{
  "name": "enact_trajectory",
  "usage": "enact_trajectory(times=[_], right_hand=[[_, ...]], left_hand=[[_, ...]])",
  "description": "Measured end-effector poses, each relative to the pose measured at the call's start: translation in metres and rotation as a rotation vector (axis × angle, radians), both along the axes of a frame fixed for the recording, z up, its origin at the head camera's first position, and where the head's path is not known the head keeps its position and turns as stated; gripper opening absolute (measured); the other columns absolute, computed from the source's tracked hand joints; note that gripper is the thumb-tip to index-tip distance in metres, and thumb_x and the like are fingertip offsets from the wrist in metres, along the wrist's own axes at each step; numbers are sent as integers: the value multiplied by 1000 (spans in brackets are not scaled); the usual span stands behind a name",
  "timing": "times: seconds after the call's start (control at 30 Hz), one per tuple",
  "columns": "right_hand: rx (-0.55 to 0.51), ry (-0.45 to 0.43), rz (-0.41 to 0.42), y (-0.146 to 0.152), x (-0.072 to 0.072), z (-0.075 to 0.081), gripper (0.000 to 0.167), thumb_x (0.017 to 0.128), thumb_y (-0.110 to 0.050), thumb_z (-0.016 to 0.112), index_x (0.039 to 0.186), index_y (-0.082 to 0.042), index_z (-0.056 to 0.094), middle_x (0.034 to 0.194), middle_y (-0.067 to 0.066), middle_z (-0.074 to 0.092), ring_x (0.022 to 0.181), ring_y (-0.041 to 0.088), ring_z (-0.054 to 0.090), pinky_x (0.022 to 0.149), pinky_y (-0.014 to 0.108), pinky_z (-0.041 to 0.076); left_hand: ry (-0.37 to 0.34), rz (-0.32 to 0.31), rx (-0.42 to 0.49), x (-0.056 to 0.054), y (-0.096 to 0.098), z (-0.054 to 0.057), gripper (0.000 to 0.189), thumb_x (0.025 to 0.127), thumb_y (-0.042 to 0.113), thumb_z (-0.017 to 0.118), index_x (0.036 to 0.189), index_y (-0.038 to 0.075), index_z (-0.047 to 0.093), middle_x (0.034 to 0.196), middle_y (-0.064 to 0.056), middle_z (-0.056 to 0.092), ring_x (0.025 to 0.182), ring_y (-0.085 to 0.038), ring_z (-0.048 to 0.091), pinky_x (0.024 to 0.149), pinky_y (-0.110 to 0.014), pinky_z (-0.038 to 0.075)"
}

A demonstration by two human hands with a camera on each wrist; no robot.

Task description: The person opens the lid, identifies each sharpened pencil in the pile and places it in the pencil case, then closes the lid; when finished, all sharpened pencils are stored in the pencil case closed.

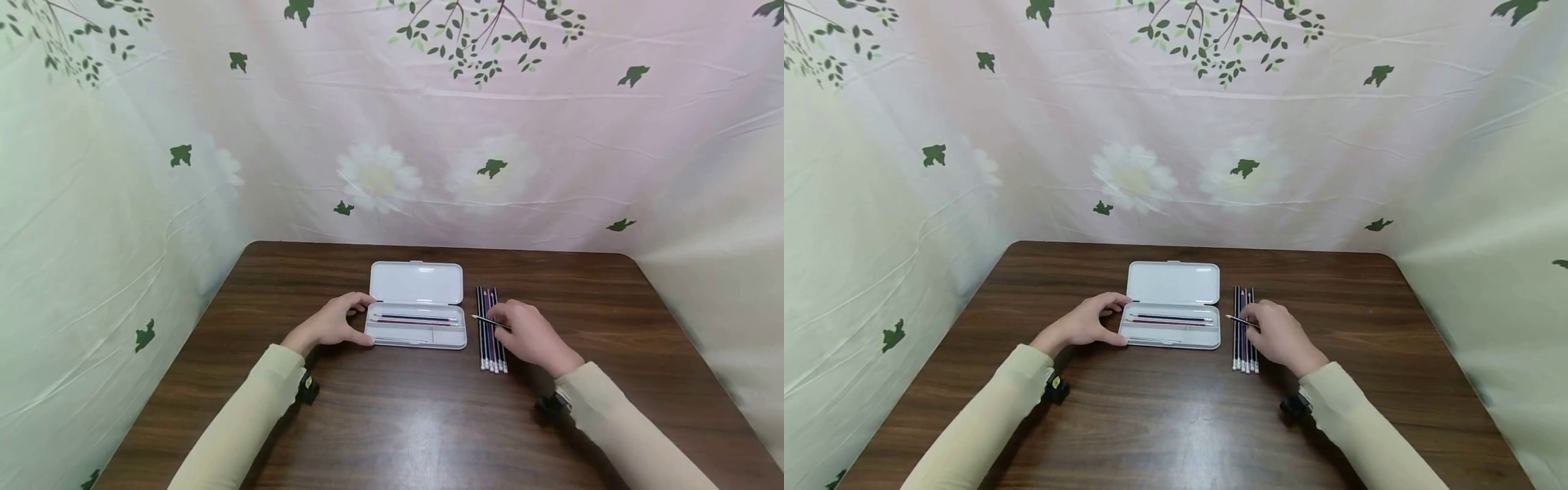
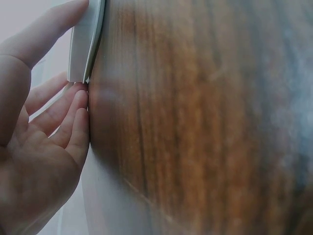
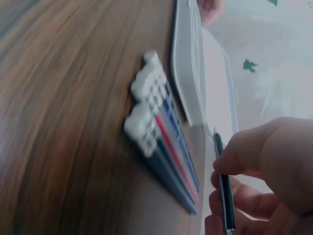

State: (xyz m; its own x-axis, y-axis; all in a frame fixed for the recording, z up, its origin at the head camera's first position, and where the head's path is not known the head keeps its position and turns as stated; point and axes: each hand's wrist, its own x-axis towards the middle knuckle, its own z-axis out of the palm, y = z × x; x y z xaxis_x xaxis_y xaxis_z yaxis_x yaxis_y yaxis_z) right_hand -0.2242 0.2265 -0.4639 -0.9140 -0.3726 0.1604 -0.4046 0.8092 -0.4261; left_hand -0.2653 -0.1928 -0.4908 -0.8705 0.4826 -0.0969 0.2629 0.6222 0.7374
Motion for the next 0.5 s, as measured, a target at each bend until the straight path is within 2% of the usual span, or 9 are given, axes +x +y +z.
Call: enact_trajectory(times=[0.13,0.37,0.5], right_hand=[[-16,60,36,-15,-1,2,21,88,3,69,106,-4,77,100,7,72,89,21,66,78,45,60],[-55,165,180,-44,-2,0,19,87,5,78,104,-4,79,99,4,74,91,20,70,79,41,63],[-57,187,236,-62,-4,-1,18,87,3,80,104,-5,79,100,3,74,94,20,71,83,39,63]], left_hand=[[4,5,-2,0,1,1,82,77,33,97,147,18,57,143,-1,58,131,-22,54,117,-41,45],[6,4,-6,1,1,2,82,77,32,97,147,17,57,143,-1,58,130,-22,54,117,-41,45],[11,-2,-4,1,1,2,82,76,31,97,147,16,57,143,-2,58,130,-22,54,117,-40,46]])
